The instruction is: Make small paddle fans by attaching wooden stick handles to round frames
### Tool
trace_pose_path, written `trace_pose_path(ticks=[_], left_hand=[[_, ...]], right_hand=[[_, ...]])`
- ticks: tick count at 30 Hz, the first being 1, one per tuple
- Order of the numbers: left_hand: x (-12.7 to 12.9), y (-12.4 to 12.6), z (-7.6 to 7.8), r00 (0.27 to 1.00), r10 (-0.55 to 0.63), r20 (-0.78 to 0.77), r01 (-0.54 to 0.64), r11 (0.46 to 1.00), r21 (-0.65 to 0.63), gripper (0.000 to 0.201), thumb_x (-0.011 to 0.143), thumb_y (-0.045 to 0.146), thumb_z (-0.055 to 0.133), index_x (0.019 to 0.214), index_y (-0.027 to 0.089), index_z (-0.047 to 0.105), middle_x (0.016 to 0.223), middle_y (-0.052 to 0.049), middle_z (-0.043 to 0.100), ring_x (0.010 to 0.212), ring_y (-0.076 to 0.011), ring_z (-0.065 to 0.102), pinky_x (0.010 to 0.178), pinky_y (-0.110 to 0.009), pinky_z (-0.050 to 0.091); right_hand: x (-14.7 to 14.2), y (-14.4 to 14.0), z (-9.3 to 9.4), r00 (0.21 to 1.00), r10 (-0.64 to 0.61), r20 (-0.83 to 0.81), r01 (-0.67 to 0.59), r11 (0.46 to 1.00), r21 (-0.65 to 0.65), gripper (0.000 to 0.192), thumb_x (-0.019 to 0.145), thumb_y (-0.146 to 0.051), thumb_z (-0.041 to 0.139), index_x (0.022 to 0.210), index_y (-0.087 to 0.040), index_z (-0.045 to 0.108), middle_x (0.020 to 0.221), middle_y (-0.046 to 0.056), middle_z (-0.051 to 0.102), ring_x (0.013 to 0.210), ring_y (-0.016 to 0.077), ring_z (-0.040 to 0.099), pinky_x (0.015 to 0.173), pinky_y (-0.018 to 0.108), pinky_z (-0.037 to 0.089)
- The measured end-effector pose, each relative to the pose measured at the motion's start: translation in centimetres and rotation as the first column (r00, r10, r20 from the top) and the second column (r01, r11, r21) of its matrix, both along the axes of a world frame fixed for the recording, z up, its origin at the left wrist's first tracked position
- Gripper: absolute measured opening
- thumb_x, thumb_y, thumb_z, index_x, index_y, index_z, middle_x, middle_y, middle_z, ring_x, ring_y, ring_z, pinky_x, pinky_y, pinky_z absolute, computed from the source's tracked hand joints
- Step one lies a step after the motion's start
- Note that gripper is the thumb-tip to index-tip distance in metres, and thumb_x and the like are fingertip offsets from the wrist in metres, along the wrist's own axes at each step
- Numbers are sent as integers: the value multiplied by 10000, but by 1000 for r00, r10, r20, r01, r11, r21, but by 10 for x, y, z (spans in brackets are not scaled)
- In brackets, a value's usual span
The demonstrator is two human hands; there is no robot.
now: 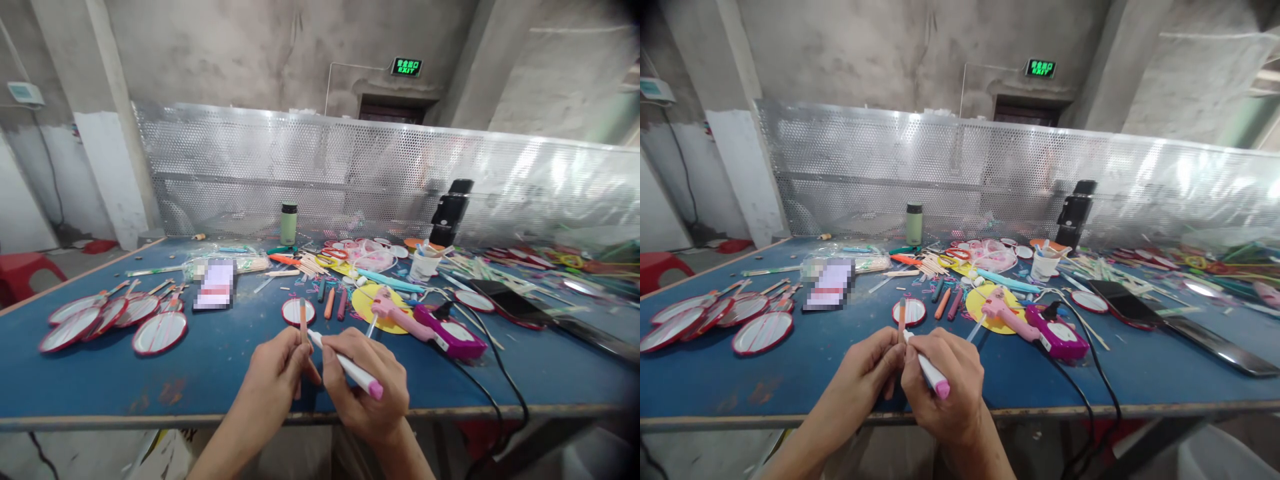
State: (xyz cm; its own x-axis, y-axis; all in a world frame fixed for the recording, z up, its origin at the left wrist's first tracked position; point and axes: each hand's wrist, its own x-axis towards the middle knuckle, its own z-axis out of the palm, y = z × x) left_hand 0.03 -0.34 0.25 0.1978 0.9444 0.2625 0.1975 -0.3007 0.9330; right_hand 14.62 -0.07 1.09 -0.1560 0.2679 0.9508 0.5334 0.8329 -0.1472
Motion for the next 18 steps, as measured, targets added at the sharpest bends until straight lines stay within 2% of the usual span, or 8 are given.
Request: trace_pose_path(ticks=[5,9,14,18], left_hand=[[0,1,-1,1000,15,-16,-15,1000,24,339,967,417,454,715,198,515,535,54,511,504,-117,443,531,-218,330],[0,1,-1,1000,-1,4,1,1000,12,332,966,408,455,717,198,522,547,47,535,493,-114,439,510,-218,314],[1,1,0,1000,12,14,-13,1000,19,345,953,417,474,686,201,506,528,50,521,485,-114,438,511,-218,319],[1,0,0,1000,-3,19,3,1000,-4,333,958,409,462,703,200,505,528,55,516,468,-109,426,495,-218,304]], right_hand=[[-1,0,0,999,14,32,-12,999,-34,111,868,-99,555,832,-176,627,635,2,624,532,115,555,540,246,433],[-1,0,0,1000,-20,-8,20,1000,-6,111,859,-98,561,848,-180,635,647,5,636,547,121,569,556,249,448],[-1,1,-1,1000,12,12,-12,999,-45,105,861,-93,561,838,-171,629,625,1,616,524,113,552,531,244,427],[0,2,-2,999,-18,-28,18,1000,0,109,849,-85,576,865,-173,638,650,8,637,544,122,568,552,252,447]])
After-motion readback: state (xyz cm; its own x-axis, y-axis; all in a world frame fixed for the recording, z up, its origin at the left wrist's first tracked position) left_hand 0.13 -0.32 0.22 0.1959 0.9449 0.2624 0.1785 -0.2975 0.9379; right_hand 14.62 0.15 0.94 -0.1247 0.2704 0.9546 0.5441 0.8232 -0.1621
